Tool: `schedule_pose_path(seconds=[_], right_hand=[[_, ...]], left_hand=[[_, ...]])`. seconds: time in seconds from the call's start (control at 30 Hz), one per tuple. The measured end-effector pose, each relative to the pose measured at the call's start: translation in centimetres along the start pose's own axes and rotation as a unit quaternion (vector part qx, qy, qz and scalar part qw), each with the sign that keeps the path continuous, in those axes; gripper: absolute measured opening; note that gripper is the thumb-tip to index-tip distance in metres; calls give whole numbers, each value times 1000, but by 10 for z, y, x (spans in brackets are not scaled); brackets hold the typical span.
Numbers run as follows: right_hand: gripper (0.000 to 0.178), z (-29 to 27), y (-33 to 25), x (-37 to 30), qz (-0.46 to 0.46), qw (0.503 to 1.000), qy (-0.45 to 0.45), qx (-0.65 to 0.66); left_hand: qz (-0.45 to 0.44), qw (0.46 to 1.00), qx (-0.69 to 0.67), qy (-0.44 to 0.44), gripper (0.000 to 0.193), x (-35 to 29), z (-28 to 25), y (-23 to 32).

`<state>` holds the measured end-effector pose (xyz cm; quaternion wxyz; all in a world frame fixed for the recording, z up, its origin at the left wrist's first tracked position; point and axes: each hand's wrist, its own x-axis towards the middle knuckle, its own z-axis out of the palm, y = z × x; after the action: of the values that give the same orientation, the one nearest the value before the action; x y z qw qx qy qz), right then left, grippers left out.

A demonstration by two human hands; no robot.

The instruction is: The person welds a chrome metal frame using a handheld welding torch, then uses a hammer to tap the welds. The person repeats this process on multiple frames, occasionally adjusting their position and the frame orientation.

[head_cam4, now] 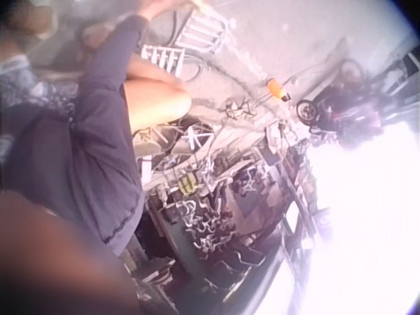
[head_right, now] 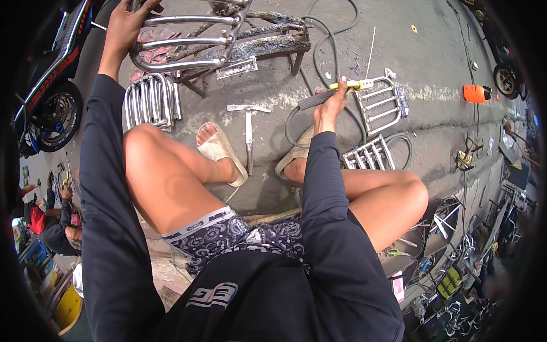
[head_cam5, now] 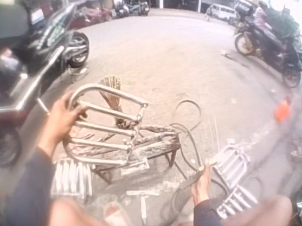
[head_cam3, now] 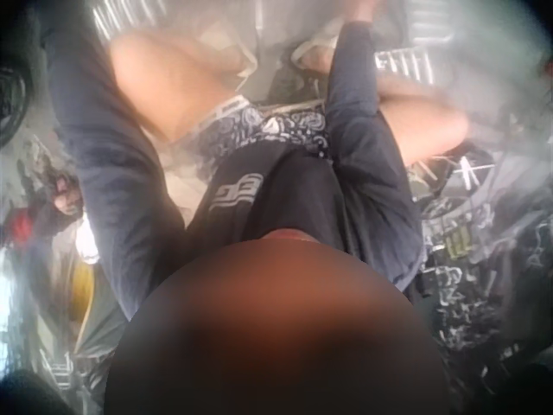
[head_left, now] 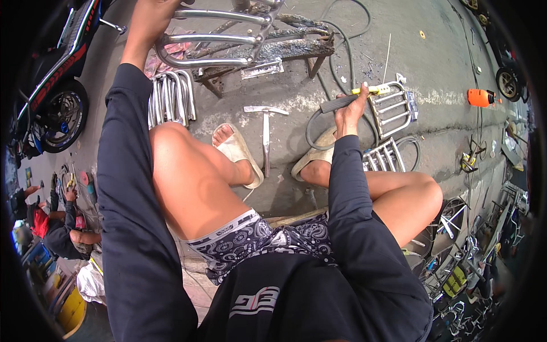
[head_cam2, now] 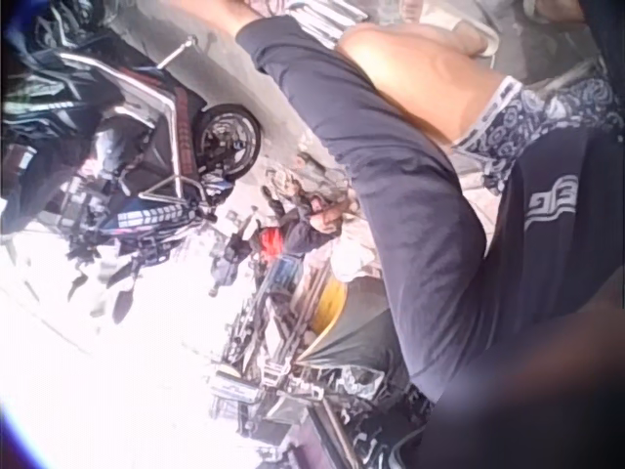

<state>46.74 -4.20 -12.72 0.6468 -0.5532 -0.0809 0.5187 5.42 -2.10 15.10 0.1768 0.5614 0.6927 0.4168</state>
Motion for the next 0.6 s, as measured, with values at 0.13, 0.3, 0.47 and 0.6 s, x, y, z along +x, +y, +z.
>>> schedule_pose_path(seconds=[0.13,0.3,0.47,0.6], right_hand=[[79,23,-92,-41,-142,981,-75,-105],[103,30,-195,-111,-250,833,-144,-472],[93,31,-272,-180,-240,723,-296,-577],[101,34,-280,-191,-232,598,-323,-696]], left_hand=[[17,1000,-16,5,50,-1,-3,-13],[66,997,-31,-23,49,-1,5,-7],[99,995,-13,-13,49,-3,14,8],[126,992,7,-3,49,2,16,11]])
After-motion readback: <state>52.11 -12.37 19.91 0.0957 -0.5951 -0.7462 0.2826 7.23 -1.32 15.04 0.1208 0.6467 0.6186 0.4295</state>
